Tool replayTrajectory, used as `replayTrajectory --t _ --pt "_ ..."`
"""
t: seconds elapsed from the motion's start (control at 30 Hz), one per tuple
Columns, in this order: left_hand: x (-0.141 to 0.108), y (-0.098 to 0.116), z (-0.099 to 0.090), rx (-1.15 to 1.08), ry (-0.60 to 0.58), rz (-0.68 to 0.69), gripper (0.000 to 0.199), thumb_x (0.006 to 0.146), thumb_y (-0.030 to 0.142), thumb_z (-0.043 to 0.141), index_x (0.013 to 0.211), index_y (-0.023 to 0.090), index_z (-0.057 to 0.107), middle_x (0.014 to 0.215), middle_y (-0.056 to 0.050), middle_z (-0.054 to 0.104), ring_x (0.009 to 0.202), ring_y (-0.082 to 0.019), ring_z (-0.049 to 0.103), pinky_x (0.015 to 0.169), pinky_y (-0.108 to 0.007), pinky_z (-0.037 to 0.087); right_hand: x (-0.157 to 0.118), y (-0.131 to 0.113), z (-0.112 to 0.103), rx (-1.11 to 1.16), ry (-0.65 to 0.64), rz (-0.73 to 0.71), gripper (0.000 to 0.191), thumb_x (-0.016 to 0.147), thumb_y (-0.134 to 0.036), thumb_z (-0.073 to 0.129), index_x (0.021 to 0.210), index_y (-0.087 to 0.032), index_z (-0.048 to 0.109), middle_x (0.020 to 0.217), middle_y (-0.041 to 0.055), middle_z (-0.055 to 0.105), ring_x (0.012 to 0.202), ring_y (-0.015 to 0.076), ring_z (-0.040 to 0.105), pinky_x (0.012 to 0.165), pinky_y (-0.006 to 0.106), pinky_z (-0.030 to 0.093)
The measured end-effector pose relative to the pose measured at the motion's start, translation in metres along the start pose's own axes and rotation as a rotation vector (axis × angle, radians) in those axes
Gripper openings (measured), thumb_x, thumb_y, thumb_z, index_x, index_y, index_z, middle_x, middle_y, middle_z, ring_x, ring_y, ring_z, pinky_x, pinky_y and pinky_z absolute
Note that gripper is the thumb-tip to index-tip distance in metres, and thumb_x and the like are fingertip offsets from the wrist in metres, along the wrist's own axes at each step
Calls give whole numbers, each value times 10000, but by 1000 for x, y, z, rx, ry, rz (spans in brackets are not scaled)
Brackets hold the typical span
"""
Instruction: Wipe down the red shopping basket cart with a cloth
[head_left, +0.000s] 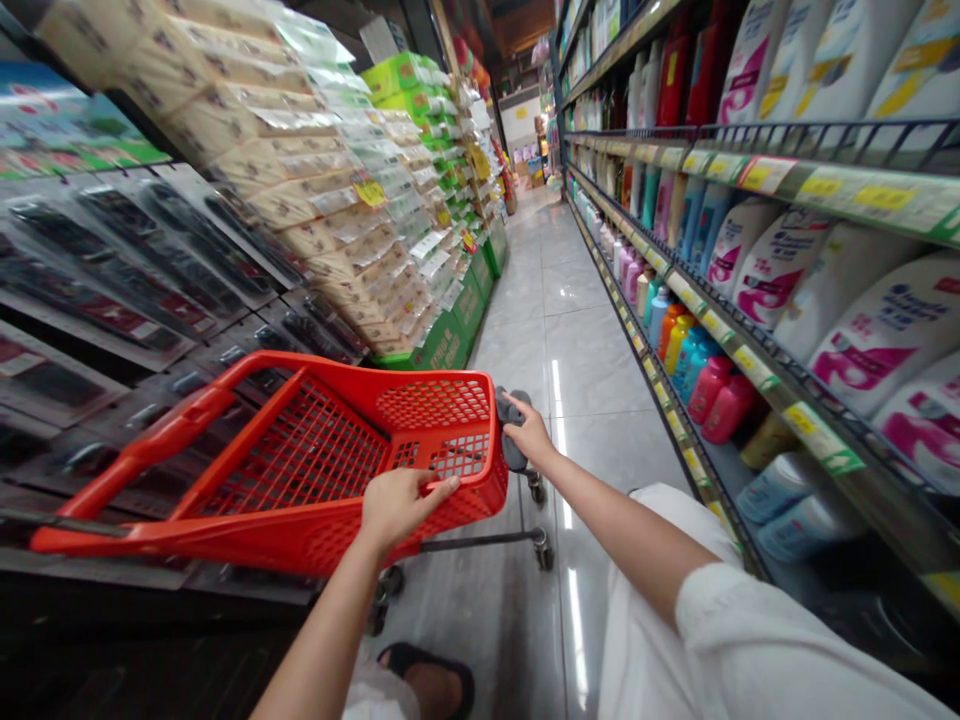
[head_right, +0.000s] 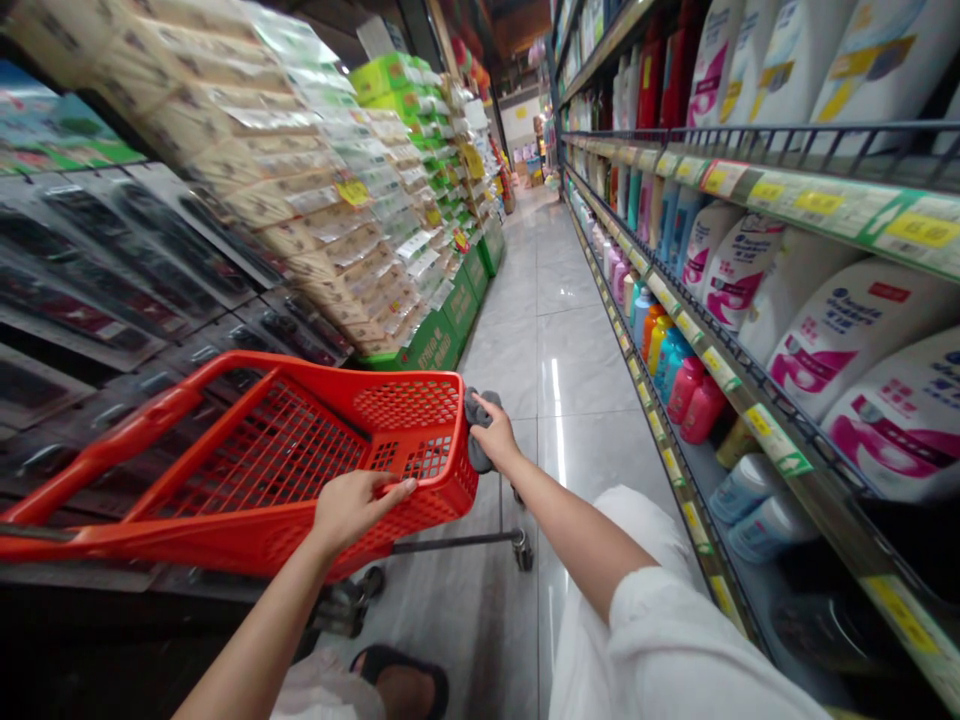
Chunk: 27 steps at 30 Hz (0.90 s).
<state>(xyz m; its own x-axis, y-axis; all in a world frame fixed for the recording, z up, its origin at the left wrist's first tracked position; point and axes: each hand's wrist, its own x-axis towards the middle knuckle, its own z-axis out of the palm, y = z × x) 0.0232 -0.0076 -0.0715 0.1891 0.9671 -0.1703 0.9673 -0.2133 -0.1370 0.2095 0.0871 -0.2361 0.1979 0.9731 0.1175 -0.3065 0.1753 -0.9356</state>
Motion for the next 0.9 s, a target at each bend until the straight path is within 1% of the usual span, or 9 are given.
replayTrajectory --t 0.13,0.2,0.3,0.4,0.47,0.6,0.7,0.83,0.9 --pt "2 0 1 -9 10 -4 700 850 743 272 827 239 757 757 -73 719 778 -226 658 582 -270 282 -28 27 0 -117 9 230 412 554 -120 507 904 -180 715 806 -6 729 806 202 671 835 367 532" --pt "2 0 2 -14 21 -16 695 851 740 276 862 242 761 795 -76 730 799 -231 663 589 -271 292 -35 32 2 -125 11 260 332 574 -141 497 831 -172 705 715 -10 706 732 206 663 769 367 545" --pt "5 1 1 -5 23 -28 728 850 747 244 859 233 760 793 -88 730 815 -242 668 595 -273 303 -27 17 2 -109 32 219 422 586 -145 490 948 -181 704 864 4 730 824 197 672 815 334 537" --pt "9 4 -1 3 23 -36 760 842 764 219 831 226 755 776 -96 728 819 -257 674 593 -277 306 -18 -2 -5 -79 -22 8 613 582 -130 521 1170 -225 662 1144 13 693 1036 193 643 961 324 484" --pt "13 7 -3 -1 23 -37 767 838 773 213 810 227 751 774 -97 728 809 -259 676 590 -277 306 -26 -2 -10 -118 -58 -47 639 567 -117 550 1183 -244 664 1157 14 688 1068 207 632 989 344 472" --pt "20 12 -4 -14 41 -51 762 832 781 214 796 233 741 754 -96 725 794 -263 676 583 -276 306 -59 25 -9 -184 -63 170 484 554 -91 564 999 -211 714 906 15 730 922 233 668 855 370 540" --pt "24 15 -5 -10 49 -60 756 842 767 207 769 222 726 754 -103 724 790 -265 678 581 -279 313 -61 27 -4 -157 -63 219 498 591 -106 523 1049 -196 697 898 19 731 896 228 675 824 373 554" --pt "32 18 -7 -12 45 -63 748 856 744 199 760 208 712 775 -115 729 789 -259 680 599 -276 343 -35 -1 -4 -107 -44 1 695 600 -108 501 1275 -237 609 1210 28 660 1135 207 606 1016 353 464" --pt "37 19 -8 -15 42 -73 755 853 748 193 745 205 707 774 -120 729 791 -263 682 606 -277 358 -33 -5 -6 -157 -31 -96 740 605 -109 514 1326 -265 575 1266 26 625 1201 208 564 1066 355 420"
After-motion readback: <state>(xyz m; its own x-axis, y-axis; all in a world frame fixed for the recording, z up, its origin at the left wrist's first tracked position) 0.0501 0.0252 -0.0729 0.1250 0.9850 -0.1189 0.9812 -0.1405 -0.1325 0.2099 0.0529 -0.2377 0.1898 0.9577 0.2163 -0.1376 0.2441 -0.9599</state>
